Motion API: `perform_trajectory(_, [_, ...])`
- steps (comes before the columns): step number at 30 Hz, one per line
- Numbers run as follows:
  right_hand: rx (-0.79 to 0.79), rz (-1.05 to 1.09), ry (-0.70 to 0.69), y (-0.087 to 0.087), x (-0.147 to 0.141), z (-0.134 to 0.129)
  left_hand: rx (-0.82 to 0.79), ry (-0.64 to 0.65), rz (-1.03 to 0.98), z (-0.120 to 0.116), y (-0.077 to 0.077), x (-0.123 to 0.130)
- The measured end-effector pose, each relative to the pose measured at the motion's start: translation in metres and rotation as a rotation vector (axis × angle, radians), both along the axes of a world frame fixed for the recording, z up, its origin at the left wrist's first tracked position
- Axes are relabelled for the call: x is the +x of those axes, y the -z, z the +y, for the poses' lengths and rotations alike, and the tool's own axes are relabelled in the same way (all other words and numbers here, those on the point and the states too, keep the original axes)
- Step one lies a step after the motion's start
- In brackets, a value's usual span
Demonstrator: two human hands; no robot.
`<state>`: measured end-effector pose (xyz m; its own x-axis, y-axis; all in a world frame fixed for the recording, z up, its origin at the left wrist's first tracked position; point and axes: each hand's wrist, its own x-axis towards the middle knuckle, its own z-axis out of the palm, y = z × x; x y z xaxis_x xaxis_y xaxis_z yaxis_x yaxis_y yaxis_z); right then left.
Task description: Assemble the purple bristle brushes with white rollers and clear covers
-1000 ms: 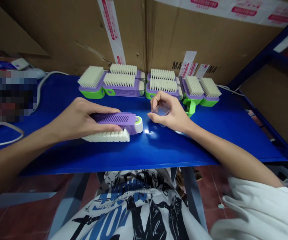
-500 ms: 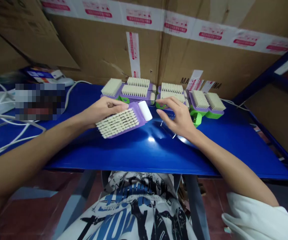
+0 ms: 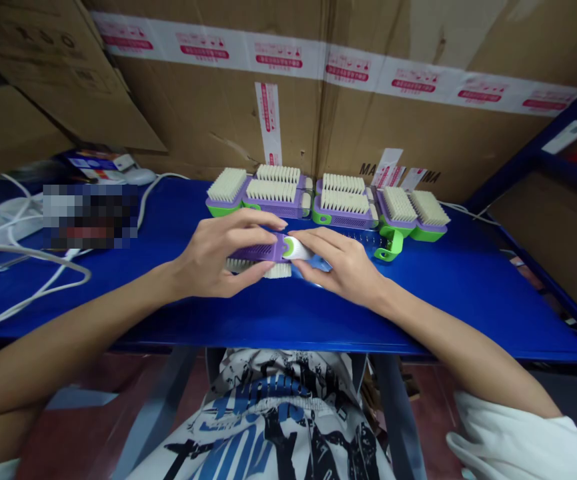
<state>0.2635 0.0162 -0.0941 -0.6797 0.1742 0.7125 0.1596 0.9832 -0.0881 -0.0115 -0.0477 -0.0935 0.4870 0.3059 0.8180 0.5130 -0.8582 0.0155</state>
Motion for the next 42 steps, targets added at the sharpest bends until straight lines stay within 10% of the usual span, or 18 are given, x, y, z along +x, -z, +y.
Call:
perform_trajectory(6, [0.188,0.004,0.012,-0.002,-0.002,-0.007,0.223,-0.133,0.33,-0.006,-0.03,0.013])
perform_trajectory(15, [0.265,0.088,0.066,-0.004,0.008,0.006,0.011,-0.117,0.67,0.011,-0.069,0.036])
perform_trajectory(27, [-0.649,0.502,0.116,-0.001,0.018,0.034,-0.34,-0.13,-0.138,0.053,-0.039,-0.005])
perform_trajectory(34, [-0.187,0.125,0.27,0.008,0.032,0.042,-0.797,-0.17,-0.682,0.065,0.004,-0.049])
perform_trajectory(42, [0.116,-0.166,0.17,0.018,0.024,0.02,-1.17,-0.038,-0.28,0.057,-0.012,-0.08])
